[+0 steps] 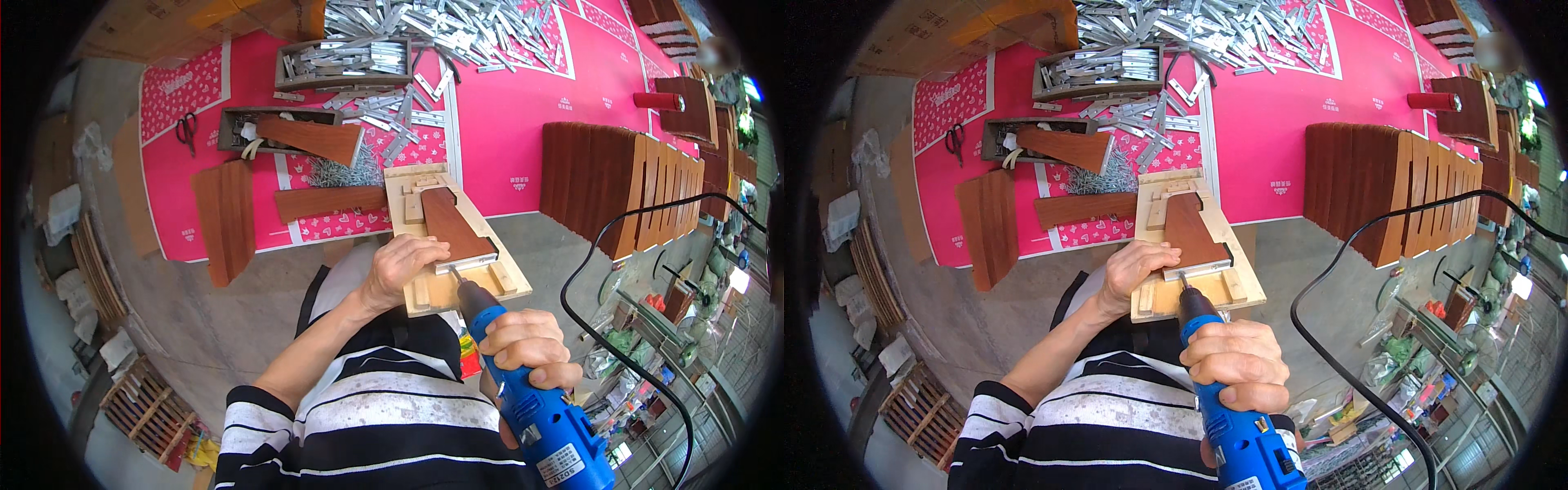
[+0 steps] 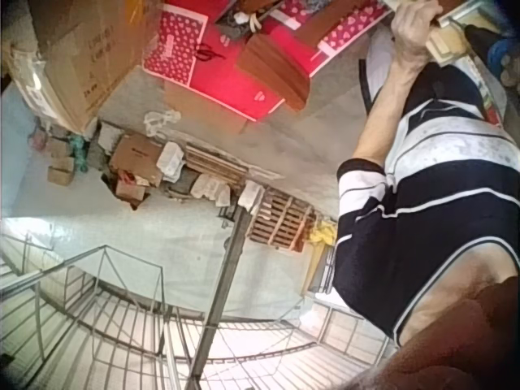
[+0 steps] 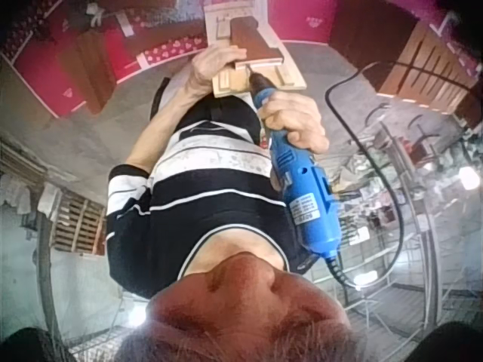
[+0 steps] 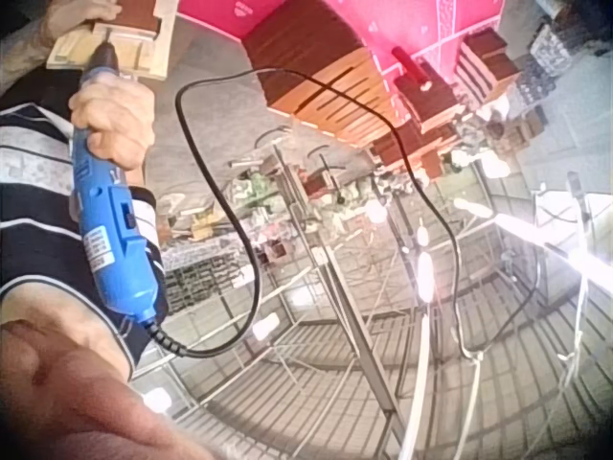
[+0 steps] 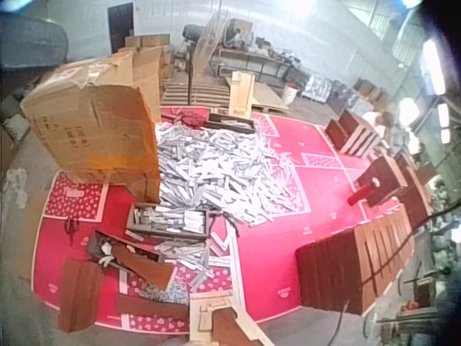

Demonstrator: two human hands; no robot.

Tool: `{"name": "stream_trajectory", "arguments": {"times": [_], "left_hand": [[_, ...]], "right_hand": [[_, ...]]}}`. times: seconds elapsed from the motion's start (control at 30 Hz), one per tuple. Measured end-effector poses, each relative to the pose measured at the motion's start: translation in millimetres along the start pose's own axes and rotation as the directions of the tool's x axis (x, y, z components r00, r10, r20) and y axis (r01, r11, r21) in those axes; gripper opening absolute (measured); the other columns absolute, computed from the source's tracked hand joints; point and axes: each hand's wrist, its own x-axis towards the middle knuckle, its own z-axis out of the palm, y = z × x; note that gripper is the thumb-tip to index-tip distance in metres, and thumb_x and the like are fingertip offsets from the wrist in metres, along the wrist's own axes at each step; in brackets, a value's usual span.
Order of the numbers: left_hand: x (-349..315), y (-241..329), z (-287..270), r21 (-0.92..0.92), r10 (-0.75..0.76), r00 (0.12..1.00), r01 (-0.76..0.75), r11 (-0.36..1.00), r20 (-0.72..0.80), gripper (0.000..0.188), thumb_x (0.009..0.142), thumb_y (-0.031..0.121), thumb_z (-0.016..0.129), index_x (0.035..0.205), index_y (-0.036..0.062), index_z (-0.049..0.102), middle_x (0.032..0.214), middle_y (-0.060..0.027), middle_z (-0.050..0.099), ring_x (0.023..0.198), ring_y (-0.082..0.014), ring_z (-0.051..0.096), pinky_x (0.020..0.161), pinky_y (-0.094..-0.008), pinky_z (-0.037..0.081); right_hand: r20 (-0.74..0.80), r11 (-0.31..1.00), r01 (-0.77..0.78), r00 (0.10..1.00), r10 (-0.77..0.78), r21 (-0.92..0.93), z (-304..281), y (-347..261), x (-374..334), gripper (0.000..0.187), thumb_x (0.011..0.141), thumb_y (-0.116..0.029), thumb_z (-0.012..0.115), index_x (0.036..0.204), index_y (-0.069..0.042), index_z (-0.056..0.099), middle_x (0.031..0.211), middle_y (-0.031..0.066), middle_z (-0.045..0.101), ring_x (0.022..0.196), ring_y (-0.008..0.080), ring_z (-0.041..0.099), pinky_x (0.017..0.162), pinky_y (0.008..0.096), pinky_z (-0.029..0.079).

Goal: Assembling wooden furniture components by drilling and attaching metal brackets using an electric screwdriver.

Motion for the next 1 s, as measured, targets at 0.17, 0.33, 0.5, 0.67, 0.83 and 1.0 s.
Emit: {"name": "stream_trajectory", "arguments": {"times": [0.17, 0.33, 0.5, 0.67, 0.83, 1.0], "left_hand": [[0.4, 1.0, -0.8, -0.004, -0.003, 1.000, 0.003, 1.000, 0.010, 0.034, 0.063, 0.012, 0.070, 0.095, 0.0043, 0.058, 0.094, -0.0094, 0.064, 0.085, -0.0253, 0.062, 0.070, -0.0326, 0.050], [2.2, 2.7, -0.4, -0.002, -0.017, 1.000, 0.017, 1.000, -0.003, 0.029, 0.065, 0.011, 0.071, 0.091, 0.0042, 0.060, 0.090, -0.0089, 0.066, 0.082, -0.0251, 0.064, 0.070, -0.0318, 0.051], [1.7, 2.3, -0.8, 0.004, -0.016, 1.000, 0.016, 1.000, -0.015, 0.028, 0.065, 0.010, 0.070, 0.090, 0.0040, 0.060, 0.089, -0.0089, 0.066, 0.082, -0.0249, 0.064, 0.070, -0.0317, 0.051], [1.7, 2.9, -0.9, 0.015, -0.020, 1.000, 0.020, 1.000, -0.011, 0.026, 0.066, 0.010, 0.070, 0.089, 0.0038, 0.060, 0.089, -0.0092, 0.066, 0.082, -0.0248, 0.064, 0.070, -0.0317, 0.051], [2.0, 4.3, -1.9, 0.016, -0.017, 1.000, 0.017, 1.000, -0.011, 0.026, 0.065, 0.011, 0.070, 0.089, 0.0034, 0.059, 0.088, -0.0094, 0.065, 0.082, -0.0249, 0.064, 0.070, -0.0319, 0.051], [1.7, 1.9, -1.4, 0.002, 0.009, 1.000, -0.009, 1.000, 0.011, 0.029, 0.065, 0.011, 0.070, 0.090, 0.0032, 0.059, 0.089, -0.0102, 0.065, 0.083, -0.0254, 0.063, 0.071, -0.0323, 0.051]], "right_hand": [[0.076, 1.000, 0.024, 0.997, -0.023, -0.004, -3.2, 4.3, 2.3, 0.069, 0.068, -0.056, 0.069, 0.101, -0.005, 0.037, 0.077, 0.0129, 0.054, 0.057, 0.0255, 0.061, 0.049, 0.0337, 0.050], [0.005, 1.000, 0.003, 1.000, -0.003, 0.021, 1.6, 3.8, 0.3, 0.054, 0.069, -0.041, 0.073, 0.094, -0.007, 0.040, 0.074, 0.0147, 0.056, 0.059, 0.0276, 0.061, 0.049, 0.0349, 0.051], [0.020, 1.000, -0.021, 1.000, 0.021, 0.019, 5.7, 2.7, 5.0, 0.050, 0.070, -0.039, 0.072, 0.092, -0.006, 0.040, 0.073, 0.0150, 0.055, 0.059, 0.0275, 0.061, 0.049, 0.0348, 0.051], [0.040, 0.998, -0.053, 0.998, 0.051, 0.033, 6.7, 1.6, 7.6, 0.047, 0.071, -0.037, 0.071, 0.090, -0.006, 0.041, 0.073, 0.0152, 0.056, 0.058, 0.0278, 0.061, 0.049, 0.0347, 0.050], [0.088, 0.999, -0.040, 0.995, 0.038, 0.026, -5.1, 4.4, 8.1, 0.060, 0.068, -0.048, 0.070, 0.096, -0.006, 0.038, 0.075, 0.0136, 0.055, 0.058, 0.0268, 0.061, 0.050, 0.0344, 0.050], [0.015, 0.999, 0.001, 1.000, -0.002, 0.037, -10.1, 7.7, -2.3, 0.071, 0.066, -0.056, 0.070, 0.105, -0.006, 0.037, 0.079, 0.0128, 0.055, 0.063, 0.0278, 0.061, 0.060, 0.0392, 0.050]]}}
